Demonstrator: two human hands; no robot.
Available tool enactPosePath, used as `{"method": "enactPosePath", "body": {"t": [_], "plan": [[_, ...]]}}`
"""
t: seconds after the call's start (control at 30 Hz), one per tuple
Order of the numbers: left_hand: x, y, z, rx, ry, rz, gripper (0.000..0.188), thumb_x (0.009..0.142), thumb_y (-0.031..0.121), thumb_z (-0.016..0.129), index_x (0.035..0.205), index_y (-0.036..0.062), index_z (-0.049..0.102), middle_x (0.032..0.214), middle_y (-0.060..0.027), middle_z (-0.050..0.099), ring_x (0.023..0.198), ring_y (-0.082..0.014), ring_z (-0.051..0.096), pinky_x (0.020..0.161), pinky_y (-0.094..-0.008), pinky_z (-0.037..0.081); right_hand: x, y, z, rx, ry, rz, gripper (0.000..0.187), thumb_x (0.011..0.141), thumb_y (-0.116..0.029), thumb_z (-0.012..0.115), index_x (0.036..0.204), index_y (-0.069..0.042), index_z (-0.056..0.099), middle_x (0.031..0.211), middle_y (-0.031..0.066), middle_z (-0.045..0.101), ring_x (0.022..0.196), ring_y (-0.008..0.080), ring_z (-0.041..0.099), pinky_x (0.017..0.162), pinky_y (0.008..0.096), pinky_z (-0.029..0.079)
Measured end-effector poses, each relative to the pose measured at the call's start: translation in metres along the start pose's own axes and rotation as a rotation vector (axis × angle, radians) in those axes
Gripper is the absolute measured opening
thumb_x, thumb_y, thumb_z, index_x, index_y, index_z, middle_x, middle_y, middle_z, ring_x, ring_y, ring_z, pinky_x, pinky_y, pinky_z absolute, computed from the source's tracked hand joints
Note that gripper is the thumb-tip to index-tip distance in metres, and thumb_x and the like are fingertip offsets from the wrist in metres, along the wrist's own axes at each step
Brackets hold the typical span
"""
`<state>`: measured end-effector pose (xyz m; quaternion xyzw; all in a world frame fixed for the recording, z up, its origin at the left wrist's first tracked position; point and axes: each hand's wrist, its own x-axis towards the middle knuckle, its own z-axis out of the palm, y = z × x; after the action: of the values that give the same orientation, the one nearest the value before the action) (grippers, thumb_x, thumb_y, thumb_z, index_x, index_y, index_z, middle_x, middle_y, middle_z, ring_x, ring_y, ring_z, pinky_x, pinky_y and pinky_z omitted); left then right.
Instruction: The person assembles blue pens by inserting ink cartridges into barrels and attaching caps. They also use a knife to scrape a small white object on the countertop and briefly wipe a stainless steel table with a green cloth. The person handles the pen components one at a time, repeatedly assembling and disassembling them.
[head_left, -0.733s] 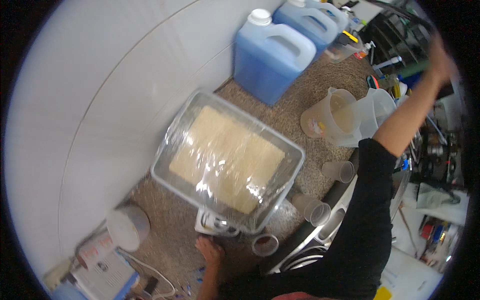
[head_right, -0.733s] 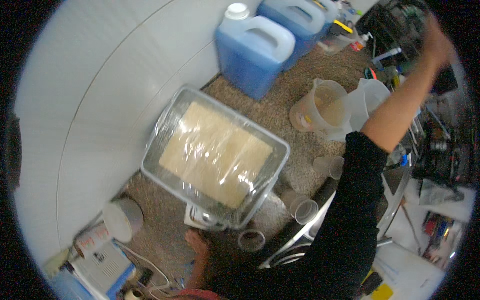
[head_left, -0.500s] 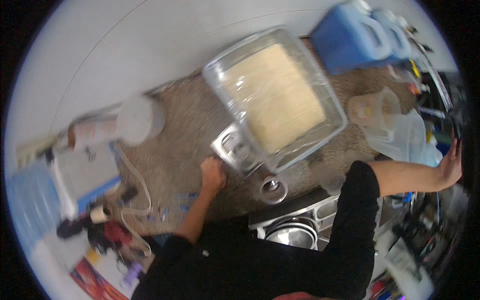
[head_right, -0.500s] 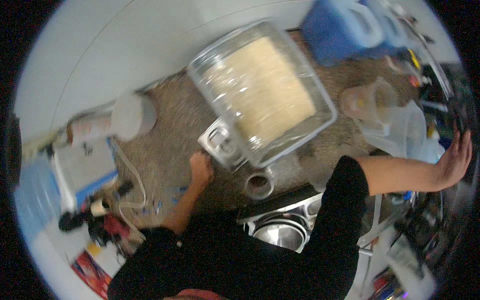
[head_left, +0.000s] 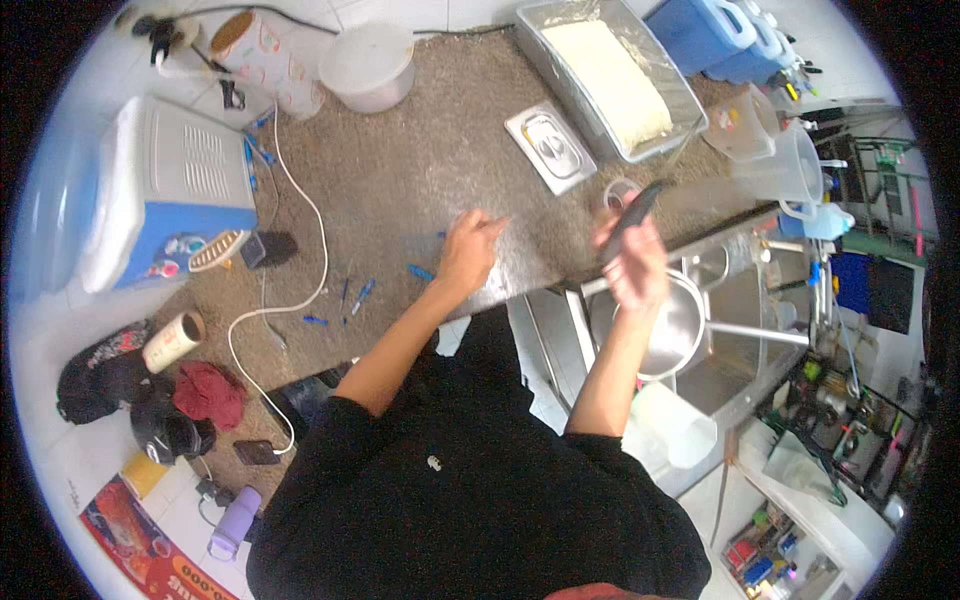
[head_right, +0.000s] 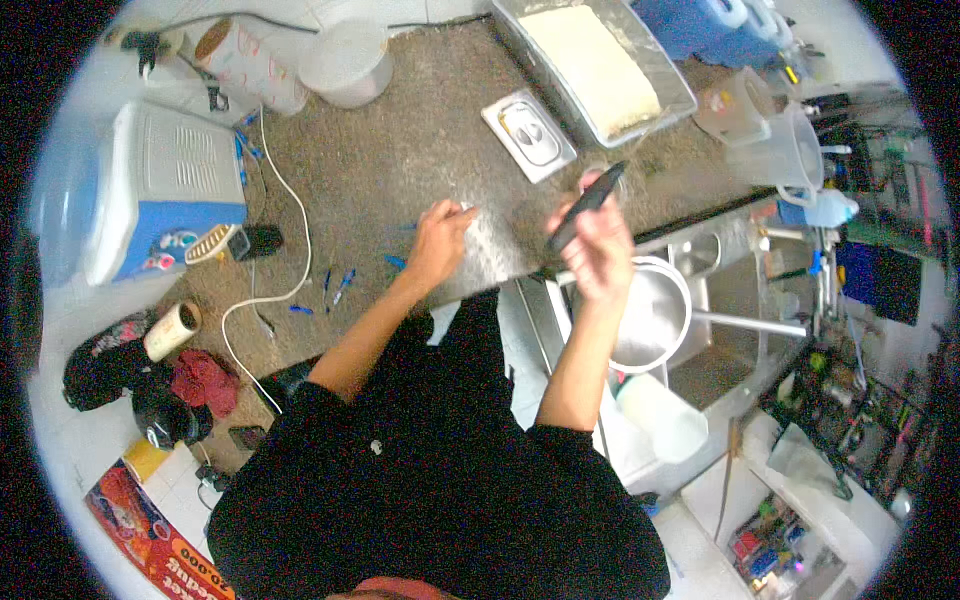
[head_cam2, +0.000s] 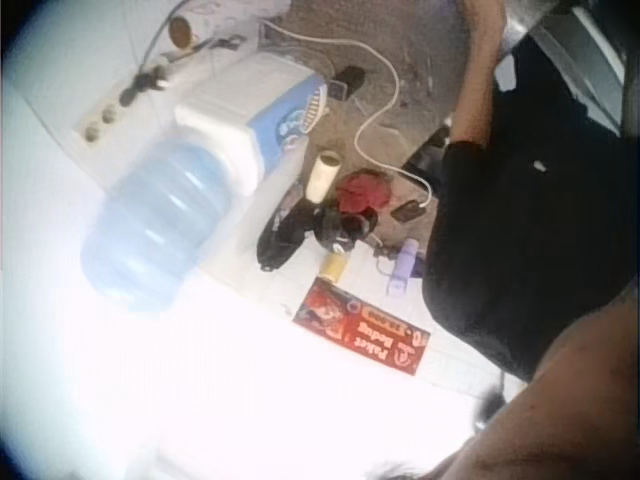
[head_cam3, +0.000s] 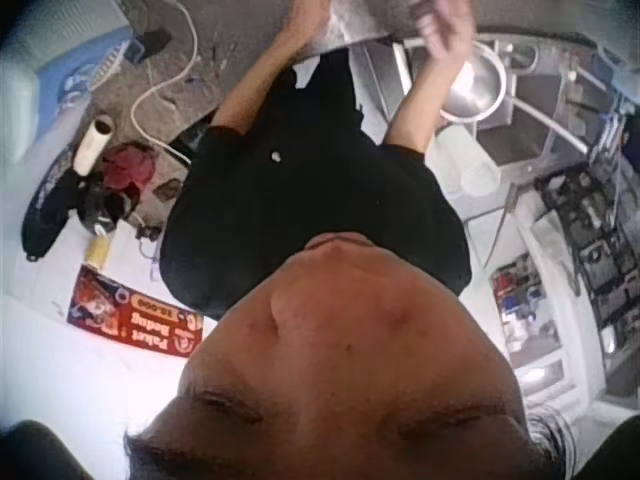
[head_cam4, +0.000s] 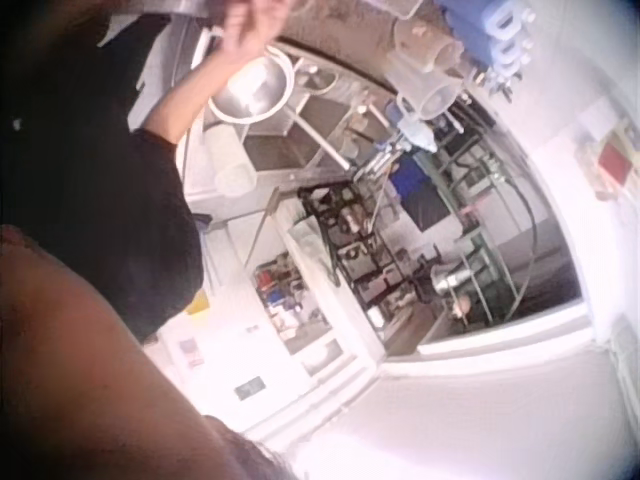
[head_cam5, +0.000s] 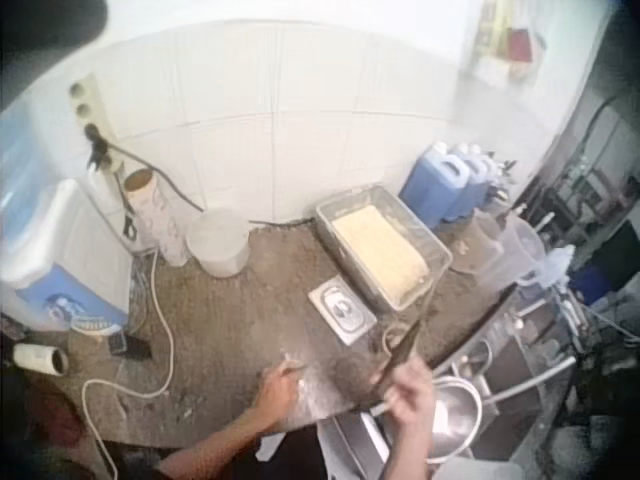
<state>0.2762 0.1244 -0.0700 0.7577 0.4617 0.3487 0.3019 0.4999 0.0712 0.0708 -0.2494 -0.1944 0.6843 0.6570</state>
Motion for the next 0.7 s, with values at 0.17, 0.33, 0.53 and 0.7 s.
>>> {"method": "enactPosePath", "body": {"t": [0.17, 0.33, 0.53, 0.7], "plan": [[-0.113, -0.011, -0.053, 0.027, -0.172, -0.027, 0.013, 0.088, 0.007, 0.063, 0.094, 0.0009, 0.072, 0.090, -0.0161, 0.064, 0.086, -0.0361, 0.062, 0.081, -0.0449, 0.049, -0.103, 0.085, 0.039, -0.391, 0.275, 0.199, 0.026, 0.077, 0.007, 0.069, 0.095, -0.006, 0.056, 0.088, 0.0062, 0.063, 0.081, 0.0233, 0.068, 0.075, 0.0336, 0.052], [-0.150, -0.019, -0.052, -0.092, -0.099, -0.032, 0.011, 0.088, 0.009, 0.065, 0.093, 0.0017, 0.072, 0.088, -0.0172, 0.064, 0.085, -0.0385, 0.062, 0.077, -0.0465, 0.050, -0.164, 0.135, 0.034, -0.908, 0.587, 0.252, 0.019, 0.080, 0.004, 0.058, 0.095, -0.007, 0.054, 0.078, 0.0023, 0.058, 0.059, 0.0112, 0.054, 0.051, 0.0256, 0.045], [-0.113, -0.038, -0.004, -0.045, -0.070, 0.016, 0.011, 0.088, 0.009, 0.064, 0.091, 0.0030, 0.072, 0.087, -0.0166, 0.060, 0.088, -0.0372, 0.060, 0.079, -0.0476, 0.049, -0.161, 0.191, -0.013, -1.448, 0.411, -0.161, 0.022, 0.093, -0.018, 0.064, 0.103, 0.001, 0.057, 0.081, 0.0136, 0.068, 0.062, 0.0255, 0.065, 0.061, 0.0408, 0.052], [-0.115, -0.030, -0.003, 0.019, -0.012, 0.053, 0.013, 0.087, 0.006, 0.063, 0.093, 0.0035, 0.075, 0.094, -0.0133, 0.060, 0.095, -0.0321, 0.057, 0.085, -0.0430, 0.050, -0.131, 0.187, -0.013, -1.604, 0.507, 0.064, 0.038, 0.102, -0.032, 0.054, 0.110, 0.005, 0.058, 0.083, 0.0294, 0.068, 0.076, 0.0473, 0.067, 0.071, 0.0537, 0.051]]}}
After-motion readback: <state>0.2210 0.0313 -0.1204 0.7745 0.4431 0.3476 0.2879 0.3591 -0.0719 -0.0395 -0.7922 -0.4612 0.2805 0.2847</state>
